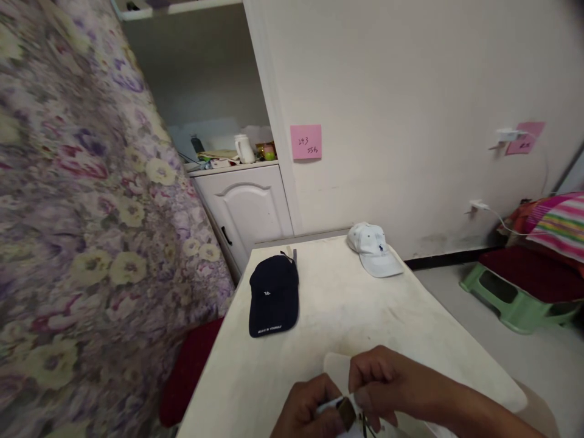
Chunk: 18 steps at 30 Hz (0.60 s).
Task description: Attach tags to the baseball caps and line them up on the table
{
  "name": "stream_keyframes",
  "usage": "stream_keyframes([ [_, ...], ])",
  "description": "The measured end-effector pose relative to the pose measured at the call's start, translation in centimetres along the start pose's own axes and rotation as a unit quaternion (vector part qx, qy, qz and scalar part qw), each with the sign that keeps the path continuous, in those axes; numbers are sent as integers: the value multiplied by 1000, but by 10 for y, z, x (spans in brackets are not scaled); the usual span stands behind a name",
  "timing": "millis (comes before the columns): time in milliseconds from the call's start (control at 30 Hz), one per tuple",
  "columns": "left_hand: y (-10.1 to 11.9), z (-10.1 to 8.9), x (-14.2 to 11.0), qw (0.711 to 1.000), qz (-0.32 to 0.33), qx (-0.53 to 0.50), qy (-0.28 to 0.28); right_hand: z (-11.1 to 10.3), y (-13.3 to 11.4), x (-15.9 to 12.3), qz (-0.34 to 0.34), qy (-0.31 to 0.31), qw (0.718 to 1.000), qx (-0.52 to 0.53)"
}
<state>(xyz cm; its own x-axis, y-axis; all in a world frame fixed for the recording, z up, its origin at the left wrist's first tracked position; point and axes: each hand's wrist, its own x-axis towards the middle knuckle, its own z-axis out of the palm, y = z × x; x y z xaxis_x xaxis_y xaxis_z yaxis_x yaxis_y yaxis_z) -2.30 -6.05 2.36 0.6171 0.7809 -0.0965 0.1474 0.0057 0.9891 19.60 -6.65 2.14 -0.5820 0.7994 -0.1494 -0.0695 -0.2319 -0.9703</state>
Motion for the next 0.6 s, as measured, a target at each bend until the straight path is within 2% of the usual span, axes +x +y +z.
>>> stream_keyframes([
  [300, -5, -1, 3, 999, 11, -15, -27, -6, 3, 9, 25, -41, 998, 50],
  [600, 1, -1, 2, 999, -17, 17, -21, -9, -9, 9, 36, -53, 998, -11],
])
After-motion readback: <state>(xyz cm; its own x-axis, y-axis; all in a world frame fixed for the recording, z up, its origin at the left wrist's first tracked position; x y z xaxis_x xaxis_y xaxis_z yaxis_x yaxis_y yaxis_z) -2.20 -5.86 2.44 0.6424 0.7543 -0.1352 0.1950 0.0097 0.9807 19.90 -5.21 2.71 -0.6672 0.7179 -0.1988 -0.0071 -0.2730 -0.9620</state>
